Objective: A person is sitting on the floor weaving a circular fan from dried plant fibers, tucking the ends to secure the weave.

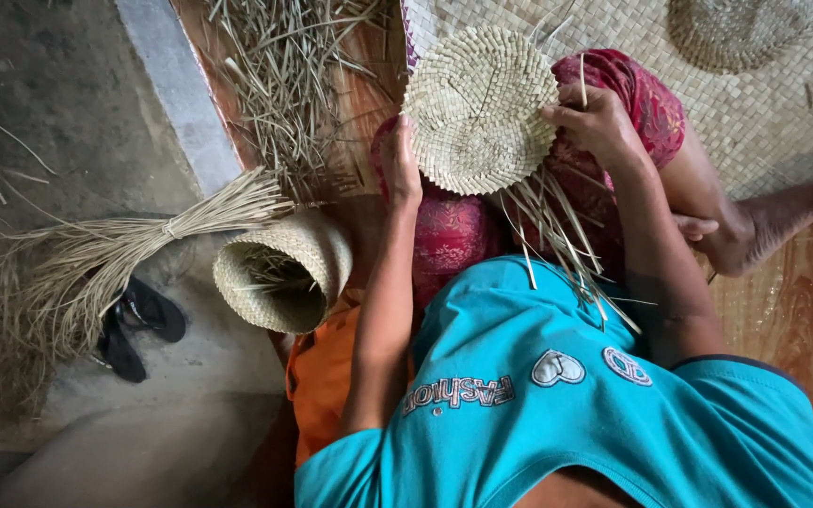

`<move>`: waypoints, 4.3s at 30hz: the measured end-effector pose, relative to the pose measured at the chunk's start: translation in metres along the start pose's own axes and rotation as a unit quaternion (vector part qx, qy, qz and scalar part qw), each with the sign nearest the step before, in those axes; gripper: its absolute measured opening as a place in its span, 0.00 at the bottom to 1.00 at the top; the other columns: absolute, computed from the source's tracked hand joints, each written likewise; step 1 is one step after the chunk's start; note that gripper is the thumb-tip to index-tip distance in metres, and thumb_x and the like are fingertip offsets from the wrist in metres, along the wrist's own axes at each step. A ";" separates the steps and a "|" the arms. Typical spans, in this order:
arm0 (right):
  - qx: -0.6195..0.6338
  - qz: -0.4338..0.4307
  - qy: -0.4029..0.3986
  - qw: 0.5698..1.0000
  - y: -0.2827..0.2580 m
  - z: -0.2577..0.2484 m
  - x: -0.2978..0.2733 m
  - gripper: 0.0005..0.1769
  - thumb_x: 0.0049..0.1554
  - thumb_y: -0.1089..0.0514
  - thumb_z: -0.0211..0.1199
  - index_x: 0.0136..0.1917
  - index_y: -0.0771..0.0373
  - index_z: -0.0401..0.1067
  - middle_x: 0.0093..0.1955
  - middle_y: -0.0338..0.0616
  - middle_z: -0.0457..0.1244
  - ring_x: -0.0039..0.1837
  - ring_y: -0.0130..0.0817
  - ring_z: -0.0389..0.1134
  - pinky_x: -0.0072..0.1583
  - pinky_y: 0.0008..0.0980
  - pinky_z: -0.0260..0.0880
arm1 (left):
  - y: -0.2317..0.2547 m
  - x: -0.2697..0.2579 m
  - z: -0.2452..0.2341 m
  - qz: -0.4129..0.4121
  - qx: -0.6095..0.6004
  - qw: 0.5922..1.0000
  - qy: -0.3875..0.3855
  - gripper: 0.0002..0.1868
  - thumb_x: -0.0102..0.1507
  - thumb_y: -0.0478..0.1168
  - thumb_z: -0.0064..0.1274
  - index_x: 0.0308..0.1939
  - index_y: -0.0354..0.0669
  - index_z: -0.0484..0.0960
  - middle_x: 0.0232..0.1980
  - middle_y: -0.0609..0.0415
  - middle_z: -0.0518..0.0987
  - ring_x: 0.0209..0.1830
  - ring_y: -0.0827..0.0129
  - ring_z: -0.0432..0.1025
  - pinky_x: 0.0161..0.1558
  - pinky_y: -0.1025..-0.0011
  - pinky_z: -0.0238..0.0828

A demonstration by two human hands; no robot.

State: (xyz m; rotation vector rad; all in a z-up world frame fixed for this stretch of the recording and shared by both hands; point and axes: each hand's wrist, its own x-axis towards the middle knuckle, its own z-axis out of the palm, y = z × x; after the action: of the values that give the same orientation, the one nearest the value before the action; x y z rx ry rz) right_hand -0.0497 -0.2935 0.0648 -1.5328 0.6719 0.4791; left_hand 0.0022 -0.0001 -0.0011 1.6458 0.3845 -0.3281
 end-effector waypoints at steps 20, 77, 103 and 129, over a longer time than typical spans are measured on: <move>0.023 -0.037 -0.017 0.999 0.000 -0.001 -0.003 0.06 0.63 0.57 0.68 0.52 0.57 0.73 0.31 0.27 0.56 0.27 0.14 0.49 0.28 0.17 0.46 | -0.010 0.002 0.000 0.049 0.037 0.998 -0.023 0.13 0.62 0.50 0.57 0.32 0.46 0.79 0.23 0.65 0.70 0.18 0.77 0.59 0.20 0.76 0.57; 0.015 -0.012 -0.017 1.000 -0.002 -0.006 -0.002 0.12 0.71 0.51 0.53 0.54 0.55 0.75 0.29 0.27 0.54 0.26 0.16 0.47 0.27 0.21 0.44 | 0.012 -0.006 -0.003 0.047 0.013 0.997 -0.053 0.20 0.63 0.44 0.53 0.56 0.38 0.82 0.51 0.46 0.84 0.50 0.60 0.79 0.54 0.65 0.78; -0.011 -0.087 0.039 0.995 0.008 0.003 0.005 0.06 0.63 0.57 0.69 0.45 0.58 0.76 0.29 0.30 0.58 0.27 0.18 0.50 0.29 0.21 0.46 | 0.022 -0.013 -0.006 0.077 -0.048 0.995 -0.051 0.20 0.61 0.45 0.61 0.54 0.39 0.82 0.53 0.48 0.80 0.52 0.60 0.76 0.58 0.63 0.80; 0.049 -0.045 0.011 0.998 0.000 -0.002 -0.003 0.14 0.71 0.48 0.56 0.45 0.54 0.67 0.29 0.26 0.53 0.26 0.17 0.47 0.27 0.21 0.45 | 0.012 -0.009 -0.007 0.011 -0.073 0.997 0.002 0.25 0.66 0.51 0.52 0.56 0.32 0.81 0.60 0.36 0.81 0.63 0.54 0.76 0.66 0.63 0.75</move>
State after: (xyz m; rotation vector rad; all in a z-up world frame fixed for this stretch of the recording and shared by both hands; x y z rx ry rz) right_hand -0.0523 -0.2948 0.0669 -1.4708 0.6324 0.3565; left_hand -0.0012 0.0052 0.0143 1.5060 0.3844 -0.2736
